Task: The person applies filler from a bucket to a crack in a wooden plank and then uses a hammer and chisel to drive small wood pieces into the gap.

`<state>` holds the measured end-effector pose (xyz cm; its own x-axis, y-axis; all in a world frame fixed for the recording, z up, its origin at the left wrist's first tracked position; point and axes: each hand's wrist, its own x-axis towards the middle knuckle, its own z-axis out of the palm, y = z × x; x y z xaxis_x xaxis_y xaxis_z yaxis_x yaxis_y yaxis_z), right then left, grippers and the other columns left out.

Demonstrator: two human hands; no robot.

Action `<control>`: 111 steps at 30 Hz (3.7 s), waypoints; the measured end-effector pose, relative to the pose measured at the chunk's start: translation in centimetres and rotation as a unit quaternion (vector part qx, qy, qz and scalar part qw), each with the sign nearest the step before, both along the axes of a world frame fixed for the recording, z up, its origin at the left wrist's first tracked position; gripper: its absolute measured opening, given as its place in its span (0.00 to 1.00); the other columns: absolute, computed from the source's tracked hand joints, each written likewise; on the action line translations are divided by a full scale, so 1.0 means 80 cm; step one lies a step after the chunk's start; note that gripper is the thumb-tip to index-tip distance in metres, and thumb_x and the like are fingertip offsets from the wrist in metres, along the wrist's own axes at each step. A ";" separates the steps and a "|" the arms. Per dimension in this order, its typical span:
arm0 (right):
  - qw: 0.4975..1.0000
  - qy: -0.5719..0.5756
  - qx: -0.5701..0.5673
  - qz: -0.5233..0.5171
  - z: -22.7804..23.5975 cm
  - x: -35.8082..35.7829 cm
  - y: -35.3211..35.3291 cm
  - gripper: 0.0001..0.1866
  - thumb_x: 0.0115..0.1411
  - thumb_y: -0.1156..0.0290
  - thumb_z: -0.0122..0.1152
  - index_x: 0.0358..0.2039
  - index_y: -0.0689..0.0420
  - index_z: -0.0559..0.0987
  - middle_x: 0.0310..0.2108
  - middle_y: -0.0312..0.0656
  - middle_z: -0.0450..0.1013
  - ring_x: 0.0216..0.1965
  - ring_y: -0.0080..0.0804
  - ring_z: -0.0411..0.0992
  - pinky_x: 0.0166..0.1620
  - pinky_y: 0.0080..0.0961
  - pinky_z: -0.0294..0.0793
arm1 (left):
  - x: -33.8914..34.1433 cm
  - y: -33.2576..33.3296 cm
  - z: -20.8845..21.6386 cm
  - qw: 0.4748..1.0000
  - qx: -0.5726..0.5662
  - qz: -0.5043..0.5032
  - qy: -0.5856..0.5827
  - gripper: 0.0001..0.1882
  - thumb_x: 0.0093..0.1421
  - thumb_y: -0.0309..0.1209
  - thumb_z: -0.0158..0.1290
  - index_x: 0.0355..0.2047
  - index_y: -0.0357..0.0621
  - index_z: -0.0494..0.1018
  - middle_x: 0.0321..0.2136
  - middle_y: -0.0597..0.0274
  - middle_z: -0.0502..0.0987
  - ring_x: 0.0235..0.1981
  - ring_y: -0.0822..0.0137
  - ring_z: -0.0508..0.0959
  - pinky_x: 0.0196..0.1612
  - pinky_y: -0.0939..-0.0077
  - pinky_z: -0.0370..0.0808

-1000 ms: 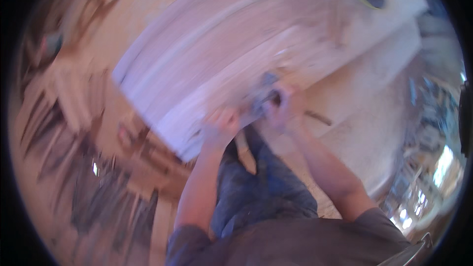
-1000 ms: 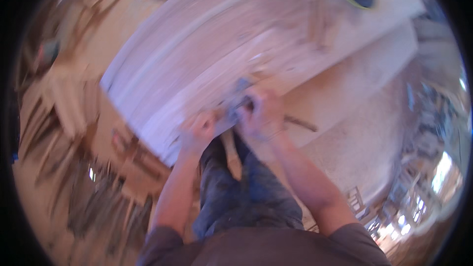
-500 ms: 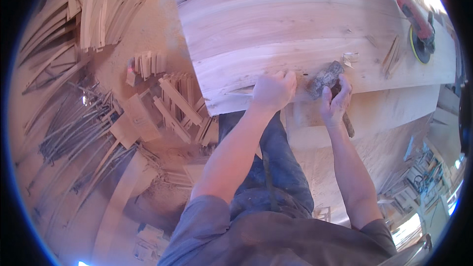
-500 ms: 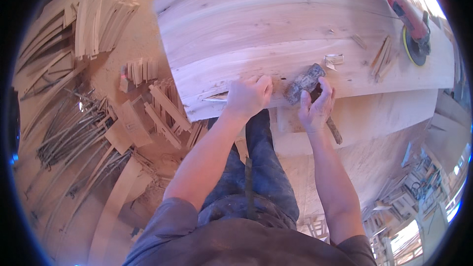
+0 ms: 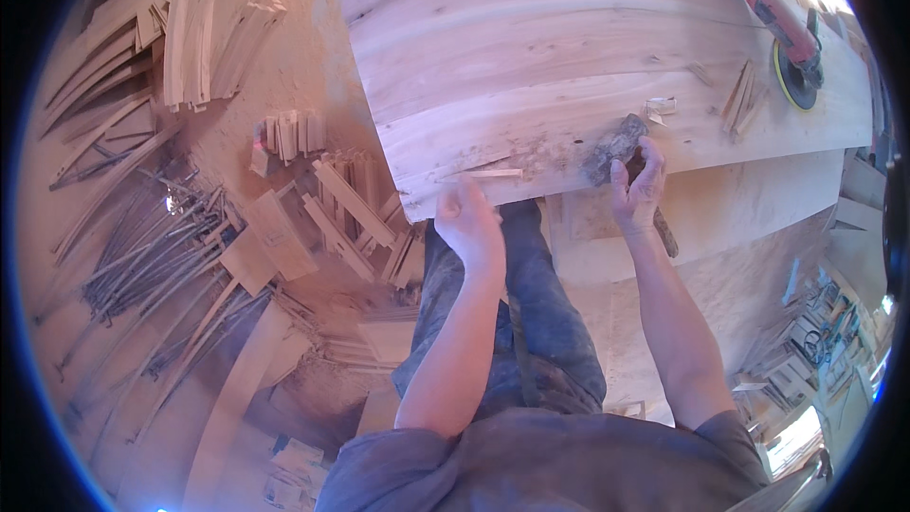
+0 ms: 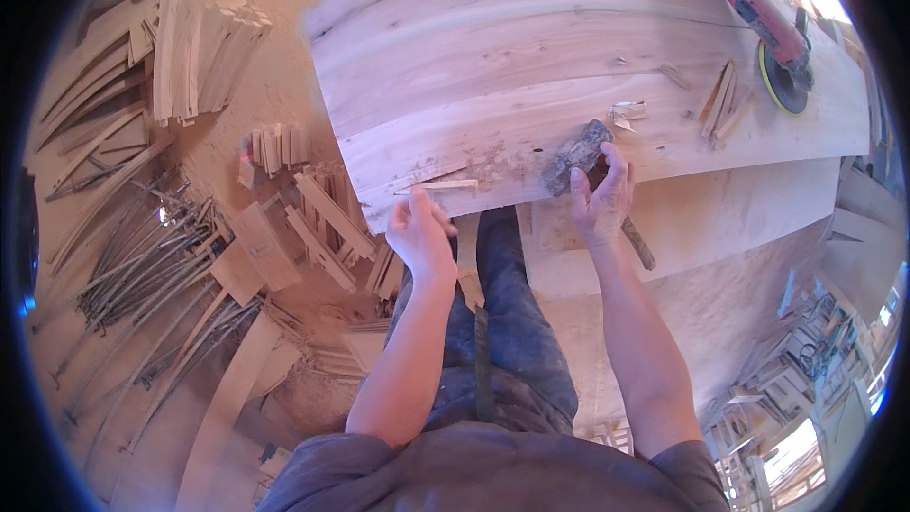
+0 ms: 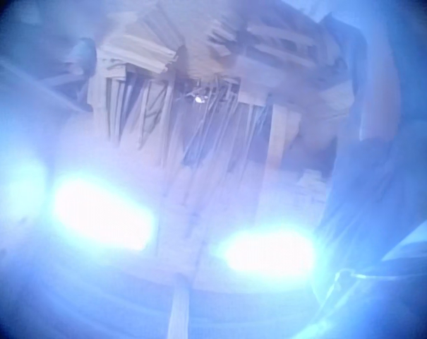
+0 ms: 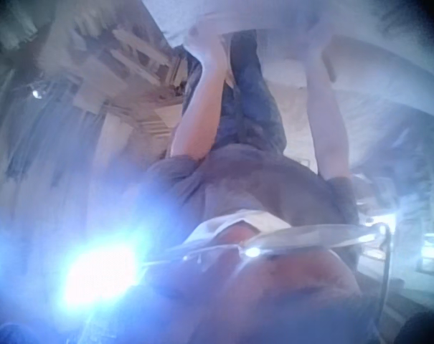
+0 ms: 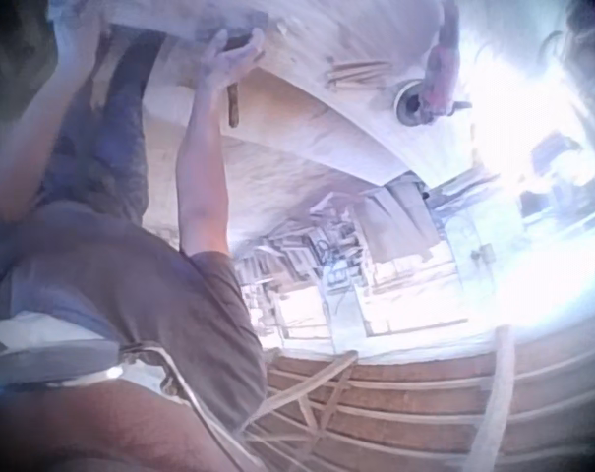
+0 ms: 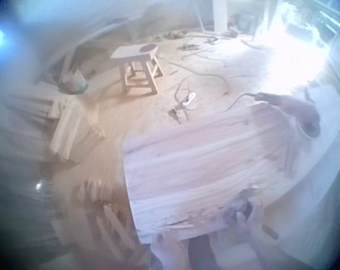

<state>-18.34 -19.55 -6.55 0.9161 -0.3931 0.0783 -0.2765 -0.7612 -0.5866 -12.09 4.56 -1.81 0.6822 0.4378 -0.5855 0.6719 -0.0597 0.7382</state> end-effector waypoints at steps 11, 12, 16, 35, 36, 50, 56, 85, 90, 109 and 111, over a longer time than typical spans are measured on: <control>0.999 -0.045 -0.014 0.008 0.013 0.018 0.012 0.31 0.59 0.67 0.65 0.60 0.58 0.65 0.46 0.51 0.72 0.46 0.52 0.69 0.52 0.48 0.67 | 0.050 -0.051 -0.022 0.914 -0.203 0.253 0.245 0.21 0.74 0.49 0.38 0.31 0.48 0.65 0.16 0.63 0.66 0.11 0.68 0.59 0.18 0.69 0.56; 0.999 -0.045 -0.020 0.007 0.016 0.015 0.012 0.31 0.59 0.67 0.64 0.60 0.58 0.65 0.46 0.52 0.72 0.46 0.53 0.69 0.52 0.48 0.66 | 0.054 -0.054 -0.012 0.914 -0.184 0.247 0.265 0.20 0.73 0.48 0.39 0.31 0.48 0.65 0.17 0.63 0.66 0.11 0.68 0.59 0.18 0.69 0.56; 0.998 -0.047 -0.035 0.005 0.013 0.017 0.007 0.31 0.59 0.67 0.64 0.60 0.58 0.65 0.46 0.52 0.72 0.46 0.55 0.69 0.53 0.50 0.65 | 0.018 -0.052 -0.017 0.936 -0.190 0.158 0.251 0.17 0.71 0.45 0.40 0.29 0.48 0.65 0.17 0.63 0.65 0.13 0.69 0.59 0.19 0.70 0.55; 0.971 0.179 0.063 0.148 0.084 0.056 0.132 0.22 0.59 0.73 0.58 0.55 0.57 0.74 0.48 0.49 0.75 0.50 0.48 0.74 0.53 0.40 0.75 | 0.038 0.010 -0.049 0.905 -0.276 0.172 0.273 0.15 0.72 0.46 0.44 0.31 0.53 0.63 0.15 0.73 0.60 0.12 0.73 0.57 0.19 0.72 0.54; 0.957 0.238 0.085 0.146 0.083 0.069 0.145 0.21 0.58 0.73 0.58 0.54 0.56 0.76 0.47 0.49 0.76 0.48 0.48 0.76 0.51 0.41 0.76 | 0.038 0.003 -0.035 0.916 -0.272 0.157 0.249 0.15 0.72 0.45 0.43 0.30 0.54 0.63 0.14 0.73 0.59 0.11 0.72 0.56 0.18 0.73 0.54; 0.936 0.304 0.133 0.119 0.124 0.123 0.098 0.07 0.60 0.68 0.62 0.32 0.58 0.80 0.29 0.53 0.77 0.34 0.53 0.77 0.39 0.44 0.76 | 0.022 -0.043 0.019 0.915 -0.336 0.122 0.190 0.16 0.69 0.42 0.48 0.27 0.48 0.67 0.16 0.66 0.66 0.13 0.69 0.64 0.18 0.71 0.61; 0.902 0.363 0.232 -0.013 0.103 0.012 0.144 0.09 0.59 0.67 0.65 0.33 0.60 0.78 0.30 0.56 0.78 0.35 0.57 0.79 0.38 0.48 0.76 | -0.036 0.039 -0.013 0.926 -0.273 -0.095 0.244 0.18 0.72 0.43 0.47 0.31 0.43 0.73 0.23 0.61 0.75 0.19 0.67 0.75 0.21 0.71 0.70; 0.934 0.269 0.177 -0.156 0.026 -0.052 0.307 0.08 0.59 0.72 0.57 0.39 0.58 0.76 0.35 0.55 0.77 0.39 0.58 0.77 0.42 0.52 0.77 | 0.135 0.473 0.111 0.913 0.094 -0.388 0.088 0.06 0.60 0.24 0.55 0.38 0.38 0.78 0.24 0.65 0.76 0.23 0.71 0.75 0.26 0.72 0.75; 0.885 0.170 0.205 -0.381 0.043 -0.032 0.245 0.07 0.57 0.69 0.59 0.29 0.60 0.77 0.27 0.52 0.77 0.33 0.44 0.77 0.39 0.43 0.75 | 0.115 0.474 0.147 0.785 0.225 -0.578 -0.009 0.18 0.62 0.37 0.55 0.46 0.37 0.80 0.37 0.44 0.82 0.40 0.48 0.83 0.46 0.58 0.78; 0.535 -0.189 0.721 -0.397 0.293 0.245 0.339 0.15 0.74 0.63 0.50 0.47 0.63 0.77 0.21 0.34 0.70 0.15 0.18 0.62 0.17 0.18 0.60 | 0.446 0.141 0.226 0.566 0.034 -0.742 -0.358 0.21 0.58 0.25 0.61 0.53 0.37 0.75 0.53 0.48 0.75 0.53 0.46 0.72 0.56 0.57 0.70; 0.542 -0.183 0.722 -0.389 0.300 0.226 0.348 0.15 0.74 0.62 0.50 0.45 0.62 0.78 0.21 0.35 0.71 0.15 0.19 0.63 0.17 0.18 0.61 | 0.433 0.109 0.249 0.445 0.033 -0.781 -0.438 0.25 0.55 0.24 0.64 0.54 0.38 0.74 0.59 0.50 0.72 0.61 0.45 0.68 0.64 0.55 0.65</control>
<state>-0.25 8.28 17.45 0.4560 -0.5420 -0.7060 0.1511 0.8288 -0.5387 22.58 13.31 18.11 0.1389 -0.9732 0.1831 -0.7706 0.0100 0.6373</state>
